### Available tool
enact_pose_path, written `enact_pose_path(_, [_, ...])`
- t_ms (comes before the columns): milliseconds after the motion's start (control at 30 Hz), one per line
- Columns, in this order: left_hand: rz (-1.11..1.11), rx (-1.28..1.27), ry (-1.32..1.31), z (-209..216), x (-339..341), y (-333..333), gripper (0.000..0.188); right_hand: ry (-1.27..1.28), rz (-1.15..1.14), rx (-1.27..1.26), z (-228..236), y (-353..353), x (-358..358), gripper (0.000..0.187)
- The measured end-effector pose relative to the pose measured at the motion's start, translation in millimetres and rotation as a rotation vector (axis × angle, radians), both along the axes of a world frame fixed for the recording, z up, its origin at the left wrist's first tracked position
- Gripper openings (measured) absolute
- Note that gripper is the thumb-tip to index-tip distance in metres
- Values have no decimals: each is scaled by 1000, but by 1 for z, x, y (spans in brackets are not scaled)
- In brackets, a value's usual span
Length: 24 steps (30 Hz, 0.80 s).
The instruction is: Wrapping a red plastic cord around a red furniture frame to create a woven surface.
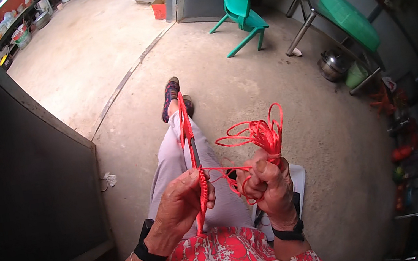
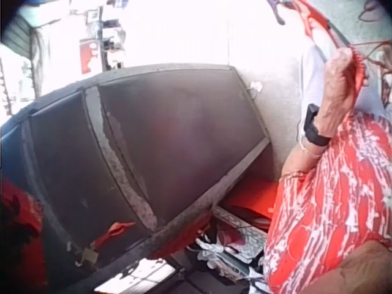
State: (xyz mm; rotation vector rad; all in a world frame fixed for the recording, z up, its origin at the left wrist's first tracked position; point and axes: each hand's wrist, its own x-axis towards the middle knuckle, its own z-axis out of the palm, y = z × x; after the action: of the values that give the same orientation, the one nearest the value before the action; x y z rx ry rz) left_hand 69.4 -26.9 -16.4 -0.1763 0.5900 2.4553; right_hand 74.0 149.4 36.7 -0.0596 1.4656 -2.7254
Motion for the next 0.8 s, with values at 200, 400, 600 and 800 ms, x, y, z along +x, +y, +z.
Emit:
enact_pose_path(200, [3,61,-50,0,-4,5,35,87,137,-70,12,10,6,31])
enact_pose_path(400, [25,142,-29,-15,-7,10,28,19,149,-182,12,10,11,33])
enact_pose_path(600, [61,166,-63,-13,-3,17,19,-6,31,-258,11,19,2,32])
enact_pose_path(800, [31,212,-93,-17,-4,17,17,-9,47,-270,10,26,-2,33])
